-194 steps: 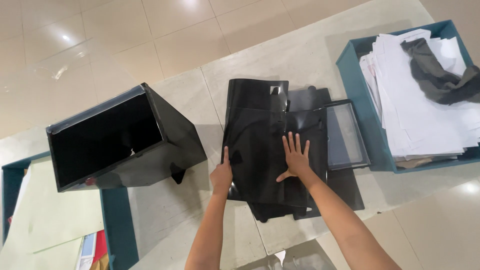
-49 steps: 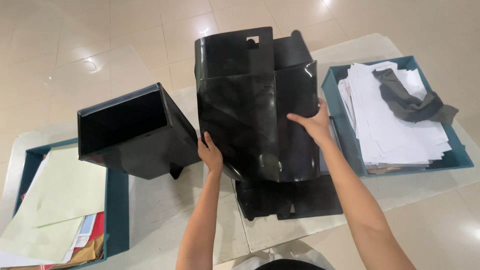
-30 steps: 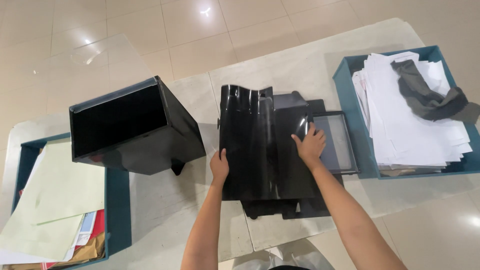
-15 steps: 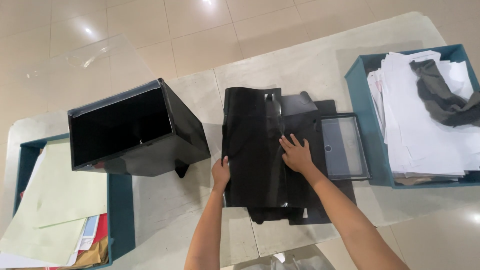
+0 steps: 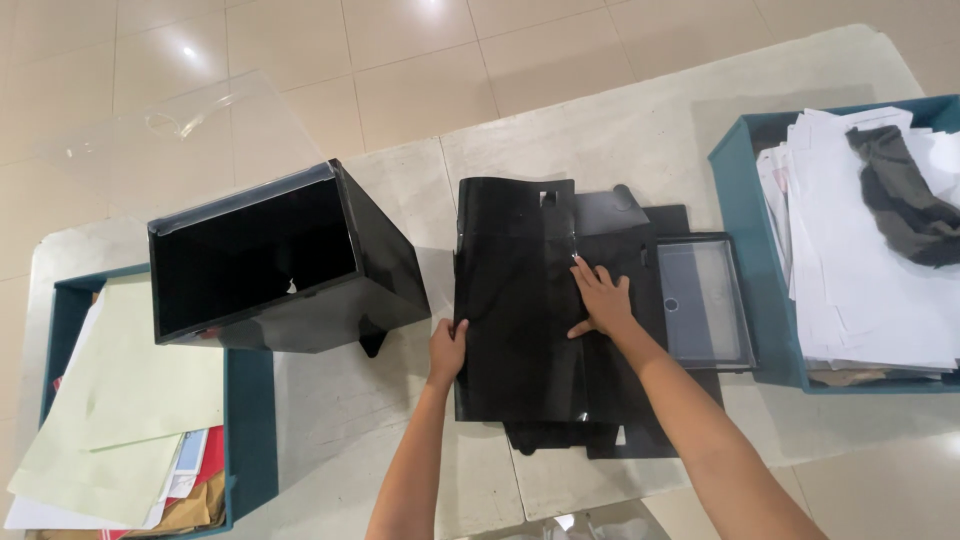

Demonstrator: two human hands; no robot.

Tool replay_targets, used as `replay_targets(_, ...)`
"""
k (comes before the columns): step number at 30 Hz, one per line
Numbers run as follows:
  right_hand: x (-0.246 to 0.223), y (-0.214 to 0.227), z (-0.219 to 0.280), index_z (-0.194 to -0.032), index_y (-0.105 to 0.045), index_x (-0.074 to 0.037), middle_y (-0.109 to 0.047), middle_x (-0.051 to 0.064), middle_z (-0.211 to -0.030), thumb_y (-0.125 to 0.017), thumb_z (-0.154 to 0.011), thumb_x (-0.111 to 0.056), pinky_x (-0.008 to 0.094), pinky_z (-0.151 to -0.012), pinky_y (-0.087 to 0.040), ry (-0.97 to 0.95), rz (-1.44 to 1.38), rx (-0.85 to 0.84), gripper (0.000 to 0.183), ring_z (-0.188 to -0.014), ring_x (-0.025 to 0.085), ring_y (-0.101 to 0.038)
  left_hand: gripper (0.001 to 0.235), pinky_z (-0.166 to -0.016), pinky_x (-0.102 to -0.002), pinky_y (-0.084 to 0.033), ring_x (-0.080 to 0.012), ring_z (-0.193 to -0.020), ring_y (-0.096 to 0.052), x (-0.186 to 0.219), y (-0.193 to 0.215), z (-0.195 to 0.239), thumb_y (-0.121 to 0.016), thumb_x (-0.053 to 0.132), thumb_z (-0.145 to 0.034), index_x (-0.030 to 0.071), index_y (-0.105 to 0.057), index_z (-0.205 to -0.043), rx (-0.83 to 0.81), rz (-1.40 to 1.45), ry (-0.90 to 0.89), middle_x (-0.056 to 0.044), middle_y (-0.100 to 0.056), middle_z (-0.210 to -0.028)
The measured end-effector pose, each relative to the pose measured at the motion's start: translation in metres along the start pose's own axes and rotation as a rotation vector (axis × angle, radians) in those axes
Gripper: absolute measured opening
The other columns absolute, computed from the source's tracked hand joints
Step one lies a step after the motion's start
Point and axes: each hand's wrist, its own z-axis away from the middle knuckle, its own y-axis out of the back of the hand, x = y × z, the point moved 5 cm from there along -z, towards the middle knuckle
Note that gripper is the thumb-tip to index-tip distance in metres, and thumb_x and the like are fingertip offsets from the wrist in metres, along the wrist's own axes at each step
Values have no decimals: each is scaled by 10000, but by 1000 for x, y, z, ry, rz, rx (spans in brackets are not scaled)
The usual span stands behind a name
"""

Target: The person assembles a black plastic storage box by first removing a clear plastic lid and setting it aside. They then unfold a black plastic sheet, fold it into a rectangular container shape, and insert it into the main box frame. Finally, they fold the top flaps inward to secure the inner container within the frame.

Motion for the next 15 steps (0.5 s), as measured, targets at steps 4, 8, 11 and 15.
replay_targets(4, -12, 12, -1, -1616, -124, -219, -21, 22, -1724, -948, -393, -693, 594, -1017, -388, -19, 70, -80, 1549, -1501, 307, -264, 451, -711, -376, -557, -244, -790, -711, 38, 23, 16, -858, 310, -812, -30, -629, -997, -163, 88, -81, -147, -735, -866)
replay_targets(8, -24, 13, -1, -1625, 186, -238, 211, 142, -1707, -980, -381, -699, 666, -1122, -283, -41, 132, -340, 1766, -1558, 399, -62, 453, -843, -333, -571, -184, -934, -712, 28, 12, 27, -830, 283, -856, -36, -688, -1145, -377, 280, 24, -98, -763, -1039)
replay_targets(11, -28, 6, 1, -1608, 283, -242, 305, 204, -1677, -1015, -368, -655, 692, -1170, -197, -29, 155, -469, 1843, -1559, 454, 78, 434, -883, -329, -556, -170, -984, -687, 20, 4, 28, -778, 240, -898, -25, -656, -1219, -379, 446, 76, -86, -748, -1095)
replay_targets(15, -27, -8, 18, -1608, 278, -260, 315, 236, -1659, -1050, -341, -584, 714, -1193, -106, 18, 119, -467, 1863, -1542, 499, 194, 395, -903, -337, -548, -183, -987, -669, -5, -12, 24, -747, 161, -922, -21, -617, -1247, -328, 501, 121, -108, -735, -1110)
